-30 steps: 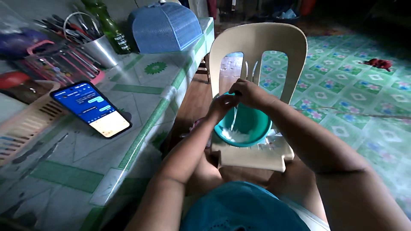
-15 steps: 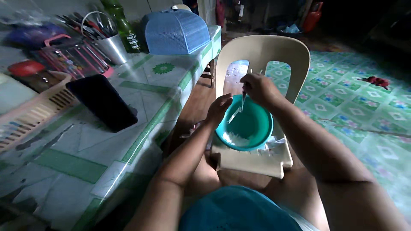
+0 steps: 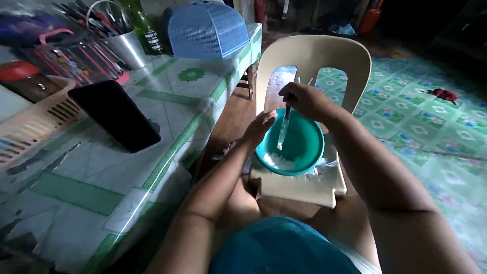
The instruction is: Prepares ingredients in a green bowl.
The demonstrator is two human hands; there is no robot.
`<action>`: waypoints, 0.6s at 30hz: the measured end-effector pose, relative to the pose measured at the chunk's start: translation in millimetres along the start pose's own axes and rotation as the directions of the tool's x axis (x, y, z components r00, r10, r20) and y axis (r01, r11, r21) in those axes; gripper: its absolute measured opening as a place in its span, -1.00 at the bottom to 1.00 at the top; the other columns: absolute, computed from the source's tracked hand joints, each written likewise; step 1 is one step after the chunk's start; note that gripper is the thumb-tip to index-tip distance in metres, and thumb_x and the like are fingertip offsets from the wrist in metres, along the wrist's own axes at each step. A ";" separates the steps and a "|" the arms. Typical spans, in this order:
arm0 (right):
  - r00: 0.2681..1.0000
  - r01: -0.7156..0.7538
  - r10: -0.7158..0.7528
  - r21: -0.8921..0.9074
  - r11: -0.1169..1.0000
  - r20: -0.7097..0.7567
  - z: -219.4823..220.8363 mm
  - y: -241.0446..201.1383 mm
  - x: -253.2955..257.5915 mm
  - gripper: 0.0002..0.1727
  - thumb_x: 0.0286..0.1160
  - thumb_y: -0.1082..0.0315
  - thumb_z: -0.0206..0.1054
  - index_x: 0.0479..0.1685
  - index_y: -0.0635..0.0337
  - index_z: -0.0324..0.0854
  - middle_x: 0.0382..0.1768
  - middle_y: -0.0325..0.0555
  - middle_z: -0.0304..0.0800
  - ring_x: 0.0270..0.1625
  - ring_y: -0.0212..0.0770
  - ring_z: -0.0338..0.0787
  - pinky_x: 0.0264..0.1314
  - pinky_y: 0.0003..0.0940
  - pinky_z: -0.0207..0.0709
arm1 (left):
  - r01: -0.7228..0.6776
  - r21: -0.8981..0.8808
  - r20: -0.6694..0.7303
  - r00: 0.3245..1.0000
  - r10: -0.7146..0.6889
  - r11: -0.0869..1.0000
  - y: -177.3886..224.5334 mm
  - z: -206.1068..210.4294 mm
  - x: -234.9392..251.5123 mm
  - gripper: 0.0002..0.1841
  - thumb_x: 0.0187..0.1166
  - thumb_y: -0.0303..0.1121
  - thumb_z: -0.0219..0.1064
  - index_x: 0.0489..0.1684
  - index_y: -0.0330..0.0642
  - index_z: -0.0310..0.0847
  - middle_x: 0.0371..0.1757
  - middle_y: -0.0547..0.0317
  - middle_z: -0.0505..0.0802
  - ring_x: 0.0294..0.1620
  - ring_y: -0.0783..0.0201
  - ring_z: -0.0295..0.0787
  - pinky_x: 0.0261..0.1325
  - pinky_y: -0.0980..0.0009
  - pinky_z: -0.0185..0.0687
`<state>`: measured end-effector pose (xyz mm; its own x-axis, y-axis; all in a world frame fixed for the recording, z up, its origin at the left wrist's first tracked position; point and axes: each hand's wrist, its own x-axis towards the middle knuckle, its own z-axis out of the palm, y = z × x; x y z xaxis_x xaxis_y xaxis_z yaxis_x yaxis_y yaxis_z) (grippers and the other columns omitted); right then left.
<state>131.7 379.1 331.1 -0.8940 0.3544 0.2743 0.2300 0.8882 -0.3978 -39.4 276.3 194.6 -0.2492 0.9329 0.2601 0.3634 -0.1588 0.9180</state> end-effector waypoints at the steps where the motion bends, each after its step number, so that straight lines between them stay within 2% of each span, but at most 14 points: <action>1: 1.000 0.009 -0.009 0.014 1.000 0.014 -0.5 -0.2 -0.3 -0.67 0.72 0.52 0.17 0.37 0.21 0.61 0.10 0.03 0.80 0.13 -0.07 0.81 0.32 -0.02 0.65 | 0.003 0.023 0.053 0.999 -0.004 1.000 1.9 0.9 0.7 -0.46 0.85 -0.07 0.04 0.71 -0.13 0.38 0.62 0.13 0.62 0.65 0.28 0.47 0.70 0.14 0.35; 3: 0.999 0.035 -0.035 0.043 0.998 0.002 1.2 1.5 -1.4 -0.68 0.70 0.51 0.20 0.35 0.19 0.61 0.06 -0.04 0.82 0.09 -0.14 0.82 0.28 -0.07 0.67 | 0.043 0.030 0.122 0.991 -0.046 0.999 4.6 2.8 1.0 -0.46 0.82 -0.04 0.09 0.70 -0.06 0.42 0.55 0.23 0.69 0.62 0.33 0.51 0.70 0.14 0.37; 6: 0.995 0.068 -0.058 0.120 0.990 -0.083 7.6 11.0 -4.8 -0.72 0.67 0.49 0.27 0.28 0.21 0.63 0.01 -0.07 0.84 0.03 -0.25 0.82 0.23 -0.21 0.69 | 0.132 0.018 0.147 0.980 -0.133 0.991 5.7 6.8 0.2 -0.61 0.80 -0.11 0.18 0.38 -0.12 0.70 0.13 0.22 0.91 0.27 0.34 0.77 0.48 0.20 0.57; 8: 0.978 0.077 -0.014 0.297 0.952 -0.206 15.4 24.1 -12.2 -0.72 0.65 0.49 0.29 0.26 0.31 0.62 0.04 -0.03 0.82 0.06 -0.29 0.81 0.24 -0.30 0.70 | 0.197 0.002 0.145 0.970 -0.196 0.980 4.8 8.7 -3.1 -0.68 0.75 -0.18 0.28 0.23 -0.18 0.75 -0.01 0.19 0.92 0.09 0.35 0.81 0.34 0.24 0.64; 10: 0.903 0.151 0.124 0.575 0.804 -0.411 29.8 45.4 -23.7 -0.66 0.61 0.50 0.29 0.31 0.39 0.53 0.06 -0.03 0.76 0.05 -0.28 0.80 0.22 -0.27 0.73 | 0.209 -0.078 0.143 0.970 -0.196 0.975 -1.1 8.2 -11.4 -0.68 0.74 -0.19 0.27 0.23 -0.20 0.72 -0.03 0.14 0.90 -0.02 0.34 0.82 0.19 0.28 0.72; 11: 0.848 0.195 0.233 0.688 0.699 -0.476 39.0 57.3 -29.5 -0.61 0.61 0.49 0.31 0.37 0.34 0.46 0.05 -0.07 0.77 0.04 -0.25 0.82 0.19 -0.22 0.76 | 0.225 -0.145 0.133 0.969 -0.206 0.963 -4.5 7.8 -16.6 -0.68 0.75 -0.17 0.25 0.23 -0.18 0.68 -0.06 0.11 0.88 -0.10 0.32 0.82 0.11 0.28 0.72; 12: 0.806 0.184 0.343 0.754 0.630 -0.483 50.5 69.0 -35.5 -0.56 0.60 0.46 0.33 0.43 0.27 0.41 0.03 -0.09 0.77 0.00 -0.23 0.83 0.14 -0.19 0.77 | 0.227 -0.212 0.109 0.972 -0.207 0.951 -7.6 8.8 -18.6 -0.68 0.76 -0.15 0.24 0.22 -0.18 0.67 -0.08 0.11 0.88 -0.15 0.32 0.83 0.07 0.29 0.76; 13: 0.791 0.082 0.432 0.774 0.627 -0.434 65.8 79.4 -42.4 -0.52 0.58 0.47 0.34 0.46 0.30 0.39 0.02 -0.04 0.75 -0.05 -0.21 0.82 0.08 -0.17 0.78 | 0.232 -0.275 0.083 0.972 -0.218 0.933 -8.2 10.9 -19.3 -0.69 0.76 -0.15 0.25 0.20 -0.17 0.66 -0.09 0.11 0.88 -0.19 0.34 0.84 0.03 0.32 0.77; 14: 0.807 -0.105 0.488 0.733 0.672 -0.332 84.4 88.3 -49.9 -0.52 0.55 0.48 0.35 0.45 0.36 0.41 0.02 0.06 0.74 -0.07 -0.16 0.82 0.06 -0.14 0.77 | 0.243 -0.323 0.070 0.970 -0.233 0.915 -7.2 12.5 -19.4 -0.72 0.76 -0.16 0.26 0.19 -0.16 0.63 -0.09 0.15 0.88 -0.20 0.36 0.84 0.03 0.37 0.78; 15: 0.832 -0.293 0.514 0.622 0.726 -0.208 104.0 94.7 -56.5 -0.55 0.54 0.46 0.37 0.40 0.39 0.50 0.04 0.16 0.77 -0.05 -0.06 0.84 0.09 -0.04 0.77 | 0.254 -0.354 0.059 0.966 -0.250 0.900 -5.4 13.9 -18.3 -0.73 0.75 -0.18 0.28 0.19 -0.14 0.62 -0.10 0.17 0.88 -0.22 0.37 0.84 0.01 0.40 0.77; 16: 0.851 -0.422 0.519 0.479 0.770 -0.084 124.2 102.1 -61.0 -0.60 0.56 0.41 0.38 0.36 0.33 0.58 0.09 0.18 0.80 0.04 0.03 0.85 0.18 0.08 0.75 | 0.259 -0.376 0.044 0.964 -0.263 0.889 -3.4 15.3 -16.4 -0.74 0.74 -0.20 0.29 0.20 -0.12 0.63 -0.11 0.18 0.88 -0.24 0.38 0.83 -0.03 0.42 0.76; 17: 0.854 -0.487 0.520 0.383 0.785 0.020 142.4 106.9 -64.3 -0.61 0.60 0.38 0.38 0.36 0.27 0.60 0.14 0.19 0.79 0.11 0.10 0.84 0.25 0.17 0.70 | 0.263 -0.385 0.035 0.962 -0.271 0.885 -1.7 16.1 -15.0 -0.75 0.75 -0.22 0.28 0.23 -0.09 0.63 -0.12 0.19 0.87 -0.27 0.39 0.82 -0.05 0.44 0.76; 18: 0.856 -0.503 0.512 0.337 0.796 0.069 159.5 111.4 -67.3 -0.63 0.61 0.36 0.38 0.35 0.25 0.61 0.11 0.20 0.80 0.09 0.12 0.85 0.21 0.21 0.71 | 0.264 -0.389 0.033 0.962 -0.273 0.883 -1.1 16.7 -14.3 -0.75 0.76 -0.25 0.26 0.29 -0.06 0.61 -0.13 0.20 0.84 -0.29 0.40 0.81 -0.06 0.45 0.77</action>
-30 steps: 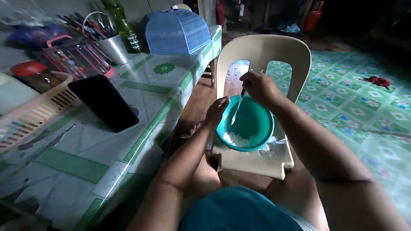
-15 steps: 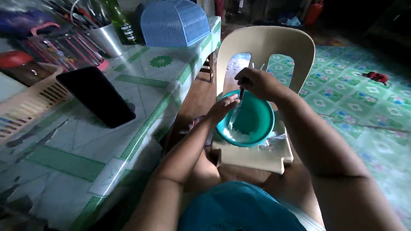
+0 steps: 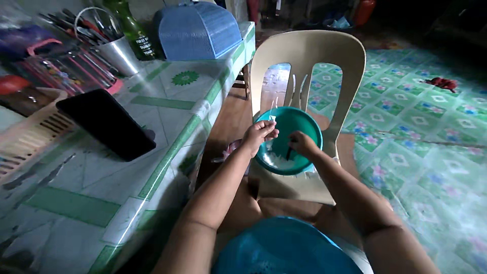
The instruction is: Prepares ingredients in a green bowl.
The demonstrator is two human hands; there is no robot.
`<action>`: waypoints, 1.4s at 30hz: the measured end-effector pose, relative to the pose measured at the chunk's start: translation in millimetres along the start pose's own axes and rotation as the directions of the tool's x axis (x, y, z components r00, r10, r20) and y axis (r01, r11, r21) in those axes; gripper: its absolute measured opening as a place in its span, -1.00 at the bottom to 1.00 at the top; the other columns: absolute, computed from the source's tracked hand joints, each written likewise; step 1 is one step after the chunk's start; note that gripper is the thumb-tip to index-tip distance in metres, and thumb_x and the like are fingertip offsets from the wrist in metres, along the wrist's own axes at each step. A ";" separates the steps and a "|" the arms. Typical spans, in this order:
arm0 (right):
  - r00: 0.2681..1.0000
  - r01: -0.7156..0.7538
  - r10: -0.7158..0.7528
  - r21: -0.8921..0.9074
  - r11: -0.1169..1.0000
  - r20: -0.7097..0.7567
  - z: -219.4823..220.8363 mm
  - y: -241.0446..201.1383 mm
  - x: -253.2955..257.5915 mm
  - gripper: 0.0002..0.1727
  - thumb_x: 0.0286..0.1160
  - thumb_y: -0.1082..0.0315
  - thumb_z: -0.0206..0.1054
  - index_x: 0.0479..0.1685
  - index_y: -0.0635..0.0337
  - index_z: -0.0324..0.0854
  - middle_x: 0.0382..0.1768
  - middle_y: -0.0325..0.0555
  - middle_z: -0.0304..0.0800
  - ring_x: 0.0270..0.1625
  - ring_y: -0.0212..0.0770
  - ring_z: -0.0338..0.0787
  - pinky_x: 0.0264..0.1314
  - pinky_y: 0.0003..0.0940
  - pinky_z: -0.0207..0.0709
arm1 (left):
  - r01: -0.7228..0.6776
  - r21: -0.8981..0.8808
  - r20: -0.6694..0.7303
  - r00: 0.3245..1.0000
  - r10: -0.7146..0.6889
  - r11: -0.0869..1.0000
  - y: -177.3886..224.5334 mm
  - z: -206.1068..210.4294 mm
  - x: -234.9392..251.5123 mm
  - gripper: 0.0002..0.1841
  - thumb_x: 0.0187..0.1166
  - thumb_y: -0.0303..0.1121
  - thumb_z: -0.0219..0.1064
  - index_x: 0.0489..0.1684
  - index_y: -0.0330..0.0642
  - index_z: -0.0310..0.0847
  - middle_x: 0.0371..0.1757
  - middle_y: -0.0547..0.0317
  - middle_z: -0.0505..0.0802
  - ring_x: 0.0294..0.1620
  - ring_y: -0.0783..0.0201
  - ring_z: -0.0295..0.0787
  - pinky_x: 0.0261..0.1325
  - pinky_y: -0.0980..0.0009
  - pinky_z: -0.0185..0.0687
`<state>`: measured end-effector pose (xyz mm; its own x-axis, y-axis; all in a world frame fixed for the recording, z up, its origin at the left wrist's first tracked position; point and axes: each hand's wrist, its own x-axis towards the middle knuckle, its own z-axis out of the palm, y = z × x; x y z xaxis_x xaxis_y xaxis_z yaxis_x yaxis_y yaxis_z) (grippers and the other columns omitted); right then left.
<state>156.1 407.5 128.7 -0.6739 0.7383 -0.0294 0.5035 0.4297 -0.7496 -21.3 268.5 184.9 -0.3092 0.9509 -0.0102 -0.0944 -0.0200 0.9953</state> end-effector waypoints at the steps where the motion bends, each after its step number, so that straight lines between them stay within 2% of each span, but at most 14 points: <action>1: 0.999 -0.012 0.013 -0.022 1.000 0.051 7.2 3.2 -1.5 -0.62 0.62 0.37 0.37 0.37 0.24 0.59 0.13 0.20 0.80 0.12 0.13 0.83 0.24 0.20 0.68 | 0.001 -0.009 -0.009 1.000 -0.001 1.000 -1.0 0.3 0.5 -0.72 0.76 -0.28 0.25 0.35 -0.03 0.61 -0.14 0.17 0.85 -0.31 0.40 0.81 -0.09 0.46 0.77; 3: 0.990 -0.021 0.019 0.015 1.000 0.143 4.2 -9.9 -7.4 -0.53 0.59 0.41 0.41 0.48 0.26 0.56 0.36 0.23 0.68 0.35 0.15 0.72 0.44 0.18 0.55 | -0.004 0.001 -0.020 1.000 0.004 1.000 -5.0 0.6 1.3 -0.71 0.78 -0.27 0.22 0.37 -0.02 0.62 -0.17 0.17 0.86 -0.34 0.40 0.82 -0.11 0.46 0.77; 6: 0.976 0.017 -0.109 0.436 0.900 0.187 -15.4 -34.5 -10.7 -0.44 0.64 0.29 0.28 0.62 0.20 0.42 0.58 0.06 0.51 0.57 -0.05 0.55 0.56 0.01 0.46 | -0.044 0.108 0.008 0.999 0.043 0.993 -2.0 6.2 3.9 -0.70 0.80 -0.27 0.20 0.33 -0.20 0.64 -0.03 0.10 0.86 -0.17 0.34 0.84 0.06 0.36 0.77; 8: 0.978 0.090 -0.181 0.566 0.819 0.106 -22.6 -56.0 -5.7 -0.48 0.70 0.12 0.17 0.55 0.16 0.48 0.46 -0.08 0.62 0.48 -0.21 0.59 0.51 -0.09 0.48 | -0.088 0.211 0.040 0.996 0.081 0.974 -0.3 9.1 9.4 -0.72 0.74 -0.33 0.27 0.22 -0.31 0.68 0.06 0.04 0.84 -0.02 0.30 0.83 0.18 0.29 0.77; 10: 0.986 0.165 -0.155 0.482 0.860 -0.061 -29.6 -86.7 -5.2 -0.69 0.79 0.20 0.20 0.15 0.28 0.66 0.05 -0.08 0.78 0.12 -0.29 0.72 0.30 -0.19 0.58 | -0.081 0.296 0.054 0.996 0.068 0.952 0.7 10.6 9.3 -0.74 0.65 -0.38 0.35 0.18 -0.32 0.70 0.06 0.01 0.85 0.04 0.28 0.81 0.22 0.25 0.72; 11: 0.985 0.165 -0.135 0.389 0.906 -0.104 -36.1 -100.7 -6.3 -0.72 0.79 0.24 0.22 0.07 0.31 0.68 -0.03 -0.05 0.80 0.05 -0.28 0.74 0.26 -0.18 0.59 | -0.085 0.321 0.066 0.996 0.068 0.943 1.4 10.5 8.5 -0.73 0.62 -0.41 0.39 0.20 -0.31 0.71 0.07 0.02 0.86 0.06 0.29 0.80 0.23 0.26 0.71; 14: 0.979 0.181 -0.150 0.259 0.949 -0.136 -53.6 -119.5 -8.0 -0.75 0.76 0.30 0.24 0.07 0.32 0.69 -0.05 -0.02 0.80 0.01 -0.26 0.73 0.21 -0.18 0.58 | -0.175 0.403 0.148 0.981 0.125 0.898 -0.9 3.3 5.3 -0.73 0.61 -0.38 0.41 0.19 -0.27 0.75 0.07 0.05 0.87 0.11 0.31 0.80 0.31 0.27 0.68; 18: 0.967 0.221 -0.149 0.389 0.894 -0.206 -62.2 -119.8 -9.4 -0.86 0.68 0.34 0.33 -0.07 0.24 0.70 -0.22 -0.22 0.79 -0.15 -0.47 0.72 0.06 -0.42 0.61 | -0.253 0.628 0.272 0.957 0.097 0.736 1.0 1.2 -4.7 -0.74 0.73 -0.26 0.31 0.13 -0.19 0.81 -0.06 0.12 0.93 0.03 0.29 0.84 0.31 0.15 0.67; 22: 0.961 0.245 -0.151 0.458 0.854 -0.233 -65.5 -117.2 -13.0 -0.90 0.59 0.37 0.39 -0.16 0.22 0.71 -0.29 -0.24 0.77 -0.19 -0.44 0.72 0.05 -0.39 0.62 | -0.279 0.780 0.349 0.937 -0.019 0.560 0.8 3.3 2.0 -0.69 0.78 -0.18 0.24 0.11 -0.15 0.86 0.12 0.03 0.87 0.22 0.11 0.77 0.42 0.01 0.56; 25: 0.959 0.253 -0.151 0.490 0.834 -0.240 -62.6 -112.6 -14.8 -0.91 0.59 0.37 0.37 -0.18 0.22 0.70 -0.30 -0.23 0.77 -0.20 -0.42 0.73 0.04 -0.39 0.64 | -0.358 0.802 0.417 0.909 -0.020 0.478 -12.6 -1.9 12.9 -0.71 0.74 -0.17 0.28 0.06 -0.08 0.90 0.09 0.03 0.85 0.22 0.08 0.73 0.40 0.02 0.55; 35: 0.945 0.292 -0.129 0.602 0.743 -0.300 -63.2 -113.8 -21.9 -0.97 0.56 0.50 0.34 -0.20 0.28 0.61 -0.37 -0.20 0.76 -0.37 -0.36 0.79 -0.16 -0.38 0.77 | -0.299 0.842 0.349 0.936 -0.032 0.449 -7.1 1.8 12.0 -0.70 0.73 -0.14 0.30 -0.03 -0.12 0.90 0.02 0.03 0.86 0.13 0.07 0.77 0.31 -0.02 0.60; 38: 0.868 0.424 -0.065 0.666 0.614 -0.493 -57.6 -99.0 -30.7 -0.97 0.57 0.43 0.29 -0.22 0.18 0.57 -0.37 -0.27 0.73 -0.35 -0.34 0.77 -0.15 -0.32 0.77 | -0.373 0.814 0.286 0.924 0.253 0.444 -0.7 -2.1 10.8 -0.71 0.72 -0.22 0.29 -0.03 -0.22 0.87 -0.04 -0.08 0.87 0.12 -0.01 0.80 0.34 -0.04 0.63; 40: 0.838 0.454 0.056 0.750 0.482 -0.543 -43.0 -77.5 -37.1 -0.92 0.68 0.34 0.21 -0.19 0.09 0.52 -0.39 -0.32 0.70 -0.33 -0.33 0.75 -0.11 -0.29 0.75 | -0.475 0.793 0.177 0.778 0.602 0.381 -2.7 -3.4 13.6 -0.82 0.60 -0.33 0.39 -0.11 -0.17 0.91 -0.17 0.00 0.90 -0.02 0.08 0.84 0.21 0.08 0.71; 42: 0.888 0.314 0.195 0.859 0.405 -0.417 -12.7 -55.6 -43.5 -0.90 0.75 0.28 0.14 -0.13 0.05 0.50 -0.40 -0.36 0.62 -0.36 -0.37 0.70 -0.14 -0.34 0.70 | -0.538 0.781 0.083 0.594 0.801 0.318 3.5 -1.8 11.7 -0.86 0.55 -0.41 0.45 -0.11 -0.15 0.93 -0.16 0.05 0.91 -0.04 0.15 0.84 0.19 0.18 0.70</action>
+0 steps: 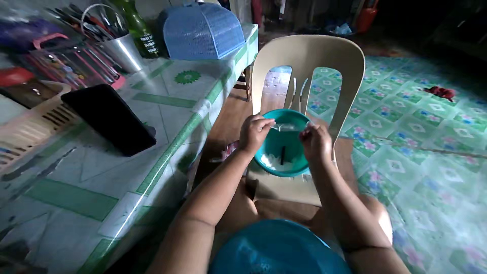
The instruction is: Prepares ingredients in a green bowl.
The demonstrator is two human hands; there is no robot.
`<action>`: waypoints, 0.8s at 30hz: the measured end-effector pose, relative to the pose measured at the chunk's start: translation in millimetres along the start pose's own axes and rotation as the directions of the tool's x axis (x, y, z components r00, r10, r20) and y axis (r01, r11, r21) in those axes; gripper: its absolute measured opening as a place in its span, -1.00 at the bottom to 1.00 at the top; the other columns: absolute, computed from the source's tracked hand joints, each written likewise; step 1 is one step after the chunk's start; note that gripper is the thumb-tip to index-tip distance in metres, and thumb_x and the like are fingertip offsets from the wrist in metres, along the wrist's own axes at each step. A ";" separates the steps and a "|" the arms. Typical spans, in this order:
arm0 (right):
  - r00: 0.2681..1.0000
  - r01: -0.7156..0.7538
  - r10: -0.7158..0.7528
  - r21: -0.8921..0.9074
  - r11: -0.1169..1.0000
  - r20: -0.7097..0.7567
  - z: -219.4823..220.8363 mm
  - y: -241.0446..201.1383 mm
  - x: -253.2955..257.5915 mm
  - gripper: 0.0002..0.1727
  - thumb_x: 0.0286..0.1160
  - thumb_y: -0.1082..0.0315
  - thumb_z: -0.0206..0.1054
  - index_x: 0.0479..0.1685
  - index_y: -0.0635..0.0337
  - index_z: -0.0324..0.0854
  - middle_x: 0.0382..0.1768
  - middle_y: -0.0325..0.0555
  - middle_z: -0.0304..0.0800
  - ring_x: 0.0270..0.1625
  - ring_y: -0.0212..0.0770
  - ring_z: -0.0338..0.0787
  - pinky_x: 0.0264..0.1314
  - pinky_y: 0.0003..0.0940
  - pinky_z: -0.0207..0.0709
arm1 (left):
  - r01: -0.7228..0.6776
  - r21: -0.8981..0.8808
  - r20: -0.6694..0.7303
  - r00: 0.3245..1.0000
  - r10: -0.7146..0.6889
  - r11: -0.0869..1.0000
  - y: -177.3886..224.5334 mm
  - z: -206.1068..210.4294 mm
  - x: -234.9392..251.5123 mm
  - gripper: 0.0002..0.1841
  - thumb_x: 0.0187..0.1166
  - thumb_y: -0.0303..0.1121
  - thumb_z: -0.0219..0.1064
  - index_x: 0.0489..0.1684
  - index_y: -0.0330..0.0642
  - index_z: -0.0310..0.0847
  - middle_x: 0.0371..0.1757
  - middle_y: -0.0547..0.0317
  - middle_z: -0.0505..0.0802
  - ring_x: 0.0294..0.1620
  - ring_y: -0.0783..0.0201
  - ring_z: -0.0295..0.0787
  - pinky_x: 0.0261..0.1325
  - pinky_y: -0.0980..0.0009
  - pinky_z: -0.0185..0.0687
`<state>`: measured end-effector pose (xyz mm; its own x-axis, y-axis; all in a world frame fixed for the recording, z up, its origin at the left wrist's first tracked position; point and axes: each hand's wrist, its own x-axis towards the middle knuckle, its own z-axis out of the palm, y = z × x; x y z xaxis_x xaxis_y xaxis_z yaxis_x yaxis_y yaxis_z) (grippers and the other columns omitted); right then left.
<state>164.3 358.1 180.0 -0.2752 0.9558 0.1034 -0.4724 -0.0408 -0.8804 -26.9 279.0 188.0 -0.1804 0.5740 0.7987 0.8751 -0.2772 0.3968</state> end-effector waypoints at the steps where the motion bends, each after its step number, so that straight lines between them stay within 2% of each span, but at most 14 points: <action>1: 0.991 -0.131 0.131 0.020 0.991 -0.025 -1.4 19.4 -6.7 -0.88 0.75 0.31 0.12 -0.13 0.10 0.49 -0.44 -0.31 0.62 -0.41 -0.34 0.69 -0.20 -0.33 0.69 | -0.059 -0.002 -0.091 0.994 0.059 0.998 2.4 -0.6 1.9 -0.88 0.52 -0.43 0.47 -0.13 -0.15 0.93 -0.15 0.07 0.92 -0.04 0.17 0.83 0.20 0.22 0.69; 2: 0.962 -0.269 0.271 0.035 0.962 -0.044 1.3 37.9 -13.9 -0.87 0.74 0.35 0.12 -0.12 0.19 0.50 -0.47 -0.21 0.64 -0.45 -0.28 0.71 -0.27 -0.30 0.71 | -0.122 -0.018 -0.137 0.984 0.118 0.992 6.4 -0.7 2.4 -0.89 0.50 -0.44 0.49 -0.16 -0.15 0.93 -0.16 0.08 0.93 -0.04 0.19 0.83 0.21 0.24 0.67; 4: 0.880 -0.476 0.475 0.042 0.879 0.013 13.1 64.6 -28.4 -0.86 0.74 0.41 0.09 -0.09 0.30 0.50 -0.45 -0.09 0.67 -0.44 -0.20 0.72 -0.28 -0.25 0.72 | -0.206 -0.136 -0.116 0.975 0.190 0.969 19.4 2.9 -2.5 -0.94 0.46 -0.43 0.53 -0.25 -0.17 0.92 -0.22 0.08 0.90 -0.05 0.20 0.81 0.20 0.25 0.68; 6: 0.862 -0.498 0.487 0.049 0.866 0.140 21.0 74.9 -32.5 -0.83 0.77 0.42 0.03 -0.02 0.29 0.50 -0.38 -0.11 0.71 -0.36 -0.24 0.75 -0.20 -0.28 0.72 | -0.128 -0.333 0.021 0.990 0.143 0.934 35.7 8.0 -12.7 -0.92 0.38 -0.37 0.61 -0.33 -0.16 0.92 -0.24 0.10 0.85 -0.04 0.24 0.75 0.17 0.31 0.67; 8: 0.915 -0.350 0.342 -0.003 0.937 0.215 15.6 70.3 -23.3 -0.80 0.78 0.43 0.02 -0.01 0.27 0.57 -0.32 -0.21 0.74 -0.27 -0.35 0.74 -0.12 -0.36 0.69 | 0.102 -0.453 0.228 0.974 0.005 0.886 50.2 6.3 -26.6 -0.91 0.26 -0.40 0.67 -0.37 -0.13 0.92 -0.20 0.14 0.75 0.03 0.27 0.62 0.21 0.32 0.55; 10: 0.953 -0.187 0.226 -0.195 0.963 0.201 8.7 55.0 0.0 -0.87 0.69 0.46 0.15 -0.05 0.28 0.60 -0.31 -0.25 0.72 -0.30 -0.43 0.70 -0.15 -0.43 0.65 | 0.316 -0.437 0.379 0.914 -0.146 0.842 52.8 4.9 -40.7 -0.90 0.23 -0.38 0.69 -0.41 -0.12 0.92 -0.06 0.12 0.74 0.17 0.27 0.58 0.32 0.30 0.51; 12: 0.972 -0.082 0.141 -0.289 0.954 0.190 4.4 36.3 18.5 -0.90 0.61 0.47 0.29 -0.08 0.33 0.61 -0.23 -0.17 0.73 -0.23 -0.37 0.72 -0.04 -0.35 0.68 | 0.522 -0.393 0.516 0.806 -0.288 0.757 46.6 3.8 -52.8 -0.88 0.36 -0.35 0.62 -0.33 -0.19 0.90 0.31 0.02 0.70 0.41 0.24 0.53 0.49 0.26 0.49; 13: 0.975 -0.034 0.107 -0.343 0.939 0.197 3.2 26.4 22.7 -0.89 0.60 0.45 0.33 -0.09 0.34 0.61 -0.22 -0.15 0.73 -0.20 -0.36 0.72 0.01 -0.34 0.68 | 0.612 -0.386 0.573 0.745 -0.340 0.690 42.8 4.0 -57.2 -0.86 0.43 -0.35 0.56 -0.28 -0.25 0.85 0.44 0.04 0.68 0.47 0.29 0.54 0.53 0.28 0.49; 14: 0.976 0.016 0.071 -0.398 0.917 0.204 2.2 18.4 25.1 -0.87 0.57 0.42 0.38 -0.12 0.33 0.64 -0.24 -0.14 0.74 -0.19 -0.35 0.73 0.03 -0.33 0.67 | 0.684 -0.388 0.609 0.694 -0.385 0.618 40.7 5.2 -60.0 -0.86 0.49 -0.37 0.52 -0.24 -0.28 0.80 0.34 0.10 0.75 0.36 0.37 0.63 0.45 0.33 0.56; 15: 0.976 0.062 0.038 -0.445 0.893 0.212 1.0 11.5 24.8 -0.86 0.55 0.40 0.41 -0.13 0.32 0.67 -0.25 -0.14 0.76 -0.18 -0.35 0.73 0.04 -0.32 0.67 | 0.730 -0.402 0.621 0.661 -0.421 0.552 40.0 7.8 -62.1 -0.86 0.51 -0.39 0.49 -0.22 -0.30 0.77 0.06 0.16 0.84 0.10 0.42 0.73 0.28 0.38 0.64; 16: 0.976 0.102 0.006 -0.482 0.870 0.219 -0.7 6.1 22.3 -0.85 0.54 0.39 0.43 -0.13 0.32 0.69 -0.25 -0.13 0.76 -0.17 -0.36 0.73 0.04 -0.32 0.67 | 0.753 -0.418 0.629 0.644 -0.436 0.509 40.0 10.2 -64.3 -0.87 0.53 -0.41 0.47 -0.19 -0.31 0.76 -0.12 0.18 0.86 -0.04 0.44 0.76 0.19 0.40 0.67; 17: 0.977 0.131 -0.022 -0.512 0.849 0.214 -3.4 1.8 18.0 -0.84 0.54 0.38 0.45 -0.12 0.31 0.70 -0.24 -0.13 0.77 -0.17 -0.37 0.72 0.03 -0.32 0.65 | 0.765 -0.433 0.625 0.636 -0.452 0.477 40.8 12.6 -67.1 -0.88 0.55 -0.42 0.45 -0.18 -0.31 0.75 -0.18 0.18 0.86 -0.09 0.44 0.77 0.17 0.40 0.67; 22: 0.965 0.259 -0.197 -0.501 0.826 0.174 -28.8 3.3 -3.9 -0.83 0.58 0.36 0.43 -0.12 0.32 0.68 -0.21 -0.10 0.76 -0.16 -0.36 0.74 0.03 -0.34 0.68 | 0.777 -0.511 0.541 0.622 -0.566 0.366 43.1 32.1 -81.0 -0.88 0.54 -0.49 0.43 -0.09 -0.33 0.71 -0.14 0.10 0.87 -0.04 0.36 0.79 0.19 0.37 0.70; 24: 0.944 0.327 -0.268 -0.465 0.822 0.192 -37.0 12.2 -8.7 -0.82 0.62 0.34 0.40 -0.10 0.33 0.67 -0.17 -0.07 0.76 -0.13 -0.33 0.75 0.03 -0.32 0.70 | 0.794 -0.467 0.562 0.606 -0.563 0.388 45.8 37.5 -81.8 -0.72 0.55 -0.49 0.42 0.17 -0.34 0.68 -0.05 0.08 0.85 -0.01 0.35 0.80 0.21 0.37 0.72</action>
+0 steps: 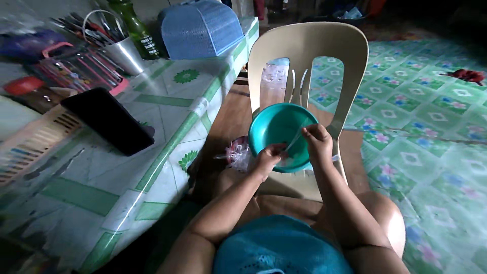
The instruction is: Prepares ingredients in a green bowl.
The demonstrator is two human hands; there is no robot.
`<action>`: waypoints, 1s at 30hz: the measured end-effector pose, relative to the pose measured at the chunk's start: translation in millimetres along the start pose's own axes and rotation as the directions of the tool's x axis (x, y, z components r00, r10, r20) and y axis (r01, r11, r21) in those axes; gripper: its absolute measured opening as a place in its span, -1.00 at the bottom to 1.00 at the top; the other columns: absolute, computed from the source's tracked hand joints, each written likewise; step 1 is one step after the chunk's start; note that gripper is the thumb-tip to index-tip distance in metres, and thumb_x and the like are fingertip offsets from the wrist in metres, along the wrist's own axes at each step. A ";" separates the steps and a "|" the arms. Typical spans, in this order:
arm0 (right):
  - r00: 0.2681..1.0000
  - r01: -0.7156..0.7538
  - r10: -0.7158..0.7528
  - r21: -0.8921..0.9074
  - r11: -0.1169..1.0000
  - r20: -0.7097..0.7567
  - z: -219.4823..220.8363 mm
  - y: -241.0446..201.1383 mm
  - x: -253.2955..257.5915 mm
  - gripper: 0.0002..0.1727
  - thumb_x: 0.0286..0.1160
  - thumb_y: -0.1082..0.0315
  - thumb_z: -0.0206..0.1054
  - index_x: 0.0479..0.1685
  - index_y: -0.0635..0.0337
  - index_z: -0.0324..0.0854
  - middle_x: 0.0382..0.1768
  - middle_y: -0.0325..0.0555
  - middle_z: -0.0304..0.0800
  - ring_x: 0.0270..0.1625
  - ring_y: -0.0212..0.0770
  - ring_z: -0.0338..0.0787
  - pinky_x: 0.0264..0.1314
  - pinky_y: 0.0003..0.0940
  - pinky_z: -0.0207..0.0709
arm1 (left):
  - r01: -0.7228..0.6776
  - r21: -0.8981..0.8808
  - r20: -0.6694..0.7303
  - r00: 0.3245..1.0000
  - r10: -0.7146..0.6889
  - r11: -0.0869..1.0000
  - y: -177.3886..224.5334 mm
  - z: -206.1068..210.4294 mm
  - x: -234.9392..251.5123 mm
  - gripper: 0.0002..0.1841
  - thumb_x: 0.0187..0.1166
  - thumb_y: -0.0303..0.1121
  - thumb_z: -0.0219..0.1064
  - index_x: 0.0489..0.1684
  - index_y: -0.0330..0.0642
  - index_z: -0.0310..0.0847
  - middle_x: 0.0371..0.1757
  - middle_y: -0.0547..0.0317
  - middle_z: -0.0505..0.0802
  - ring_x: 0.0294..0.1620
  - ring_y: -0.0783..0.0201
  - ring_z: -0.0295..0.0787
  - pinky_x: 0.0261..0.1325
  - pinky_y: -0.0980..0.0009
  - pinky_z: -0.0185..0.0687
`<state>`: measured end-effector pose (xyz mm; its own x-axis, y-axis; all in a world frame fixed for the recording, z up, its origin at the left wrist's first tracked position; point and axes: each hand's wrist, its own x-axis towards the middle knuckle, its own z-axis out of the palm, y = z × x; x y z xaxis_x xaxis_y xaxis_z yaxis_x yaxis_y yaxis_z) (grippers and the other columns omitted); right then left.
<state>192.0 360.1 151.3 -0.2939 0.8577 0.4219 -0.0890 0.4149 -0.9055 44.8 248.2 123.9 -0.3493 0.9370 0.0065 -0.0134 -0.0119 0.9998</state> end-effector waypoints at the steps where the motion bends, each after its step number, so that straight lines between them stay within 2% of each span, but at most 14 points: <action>1: 0.999 0.033 -0.033 -0.001 0.999 -0.002 -1.1 4.0 -2.1 -0.81 0.63 0.34 0.39 -0.09 0.34 0.68 -0.14 -0.05 0.75 -0.10 -0.31 0.75 0.05 -0.31 0.69 | 0.023 0.052 -0.009 1.000 -0.022 0.998 1.2 3.5 1.1 -0.71 0.57 -0.45 0.42 0.21 -0.32 0.70 -0.01 0.08 0.87 0.01 0.36 0.81 0.23 0.37 0.72; 3: 0.997 0.076 -0.077 -0.078 0.994 -0.008 -4.4 9.2 -2.0 -0.81 0.61 0.36 0.40 -0.03 0.35 0.70 0.01 0.03 0.74 0.04 -0.23 0.76 0.12 -0.28 0.71 | 0.065 0.119 -0.105 0.993 -0.052 0.991 1.8 11.4 5.6 -0.78 0.61 -0.39 0.39 0.08 -0.29 0.77 -0.02 0.08 0.89 0.03 0.34 0.81 0.25 0.33 0.70; 4: 0.996 0.090 -0.091 -0.166 0.982 -0.002 -7.0 11.1 -1.1 -0.73 0.57 0.39 0.42 0.12 0.37 0.69 0.21 0.17 0.69 0.20 -0.07 0.75 0.22 -0.17 0.71 | 0.089 0.117 -0.168 0.983 -0.069 0.989 1.7 14.9 8.4 -0.79 0.65 -0.37 0.36 0.06 -0.30 0.77 0.00 0.05 0.88 0.07 0.31 0.79 0.27 0.29 0.67; 6: 0.994 0.106 -0.093 -0.339 0.935 0.055 -10.1 14.9 -0.8 -0.37 0.43 0.35 0.52 0.51 0.38 0.48 0.58 0.39 0.40 0.55 0.27 0.52 0.49 0.16 0.53 | 0.132 0.039 -0.282 0.952 -0.116 0.990 0.9 20.8 13.9 -0.75 0.71 -0.33 0.31 0.11 -0.31 0.74 0.08 -0.01 0.85 0.16 0.24 0.76 0.33 0.25 0.63; 8: 0.971 0.214 -0.142 -0.441 0.871 0.191 -5.8 17.2 -4.8 -0.45 0.32 0.26 0.57 0.29 0.37 0.64 0.49 0.43 0.49 0.55 0.43 0.48 0.53 0.40 0.37 | 0.180 -0.087 -0.357 0.913 -0.199 0.980 2.0 27.1 18.2 -0.72 0.74 -0.29 0.28 0.18 -0.32 0.69 0.14 -0.03 0.82 0.18 0.21 0.72 0.34 0.24 0.61; 11: 0.900 0.380 -0.182 -0.510 0.771 0.395 12.1 22.5 -15.2 -0.75 0.41 0.19 0.49 -0.05 0.11 0.85 0.23 0.11 0.77 0.41 0.24 0.63 0.48 0.38 0.33 | 0.225 -0.269 -0.355 0.881 -0.314 0.936 2.0 36.8 18.6 -0.71 0.78 -0.27 0.23 0.24 -0.27 0.63 0.04 0.03 0.81 0.04 0.25 0.73 0.20 0.31 0.64; 16: 0.855 0.519 -0.378 -0.545 0.658 0.357 27.5 34.5 -21.8 -0.84 0.43 0.33 0.38 -0.21 0.10 0.88 -0.09 -0.08 0.87 0.15 0.06 0.80 0.44 0.32 0.40 | 0.203 -0.500 -0.336 0.850 -0.405 0.842 -0.6 44.6 13.1 -0.75 0.83 -0.26 0.12 0.19 -0.21 0.58 -0.16 0.09 0.78 -0.16 0.27 0.73 -0.02 0.34 0.68; 19: 0.925 0.371 -0.274 -0.465 0.804 0.264 29.5 34.2 -20.9 -0.88 0.35 0.34 0.42 -0.38 0.14 0.85 -0.03 -0.02 0.87 0.16 0.08 0.78 0.38 0.30 0.40 | 0.177 -0.371 -0.387 0.863 -0.325 0.912 1.2 46.6 10.5 -0.78 0.80 -0.34 0.18 0.14 -0.30 0.61 -0.10 0.07 0.80 -0.09 0.29 0.75 0.07 0.38 0.69; 21: 0.972 0.111 -0.025 -0.360 0.926 0.234 24.4 26.8 -15.6 -0.86 0.34 0.33 0.48 -0.43 0.21 0.83 0.12 0.06 0.80 0.29 0.12 0.70 0.42 0.32 0.35 | 0.113 -0.002 -0.383 0.918 -0.105 0.994 1.1 38.0 10.3 -0.79 0.72 -0.41 0.29 0.06 -0.38 0.74 0.00 0.01 0.85 0.04 0.31 0.77 0.23 0.37 0.64; 23: 0.961 -0.054 0.133 -0.309 0.949 0.241 18.5 22.0 -7.9 -0.86 0.31 0.35 0.52 -0.48 0.24 0.79 0.18 0.07 0.75 0.34 0.10 0.65 0.43 0.32 0.34 | -0.046 0.369 -0.269 0.951 0.154 0.928 -3.2 22.1 13.0 -0.82 0.60 -0.36 0.40 -0.09 -0.27 0.86 0.00 0.05 0.89 0.11 0.34 0.80 0.30 0.35 0.68; 24: 0.951 -0.093 0.172 -0.294 0.951 0.255 15.9 20.5 -5.4 -0.87 0.31 0.38 0.52 -0.48 0.26 0.78 0.19 0.09 0.72 0.34 0.11 0.63 0.43 0.32 0.35 | -0.109 0.441 -0.209 0.953 0.220 0.891 -4.1 16.0 13.8 -0.84 0.57 -0.33 0.44 -0.14 -0.21 0.89 0.00 0.08 0.89 0.14 0.35 0.79 0.31 0.35 0.68; 26: 0.927 -0.146 0.221 -0.250 0.957 0.303 10.4 18.0 -2.9 -0.92 0.35 0.46 0.49 -0.41 0.31 0.78 0.26 0.10 0.69 0.35 0.09 0.64 0.43 0.27 0.42 | -0.172 0.428 -0.106 0.966 0.238 0.887 -2.2 8.1 12.0 -0.85 0.56 -0.32 0.45 -0.19 -0.20 0.88 0.01 0.13 0.84 0.15 0.37 0.74 0.30 0.38 0.65; 28: 0.895 -0.158 0.218 -0.181 0.971 0.389 5.1 20.1 -0.8 -0.95 0.40 0.51 0.45 -0.35 0.33 0.76 0.27 0.07 0.68 0.26 -0.04 0.70 0.31 0.04 0.62 | -0.144 0.308 -0.022 0.987 0.158 0.940 2.3 3.1 10.5 -0.85 0.58 -0.35 0.42 -0.20 -0.25 0.85 0.04 0.14 0.78 0.13 0.38 0.69 0.29 0.39 0.64; 30: 0.866 -0.126 0.141 -0.065 0.990 0.480 1.6 29.7 0.8 -0.96 0.42 0.54 0.45 -0.33 0.34 0.73 0.26 0.07 0.64 0.24 -0.14 0.69 0.26 -0.15 0.66 | -0.075 0.210 0.027 0.997 0.071 0.975 6.8 1.3 9.0 -0.83 0.61 -0.35 0.37 -0.19 -0.28 0.81 0.09 0.14 0.75 0.16 0.38 0.67 0.34 0.36 0.60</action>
<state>187.5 372.6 124.6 -0.7238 0.6555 0.2157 0.0103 0.3228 -0.9464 42.7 257.1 130.8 -0.3238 0.9429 0.0779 0.2103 -0.0086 0.9776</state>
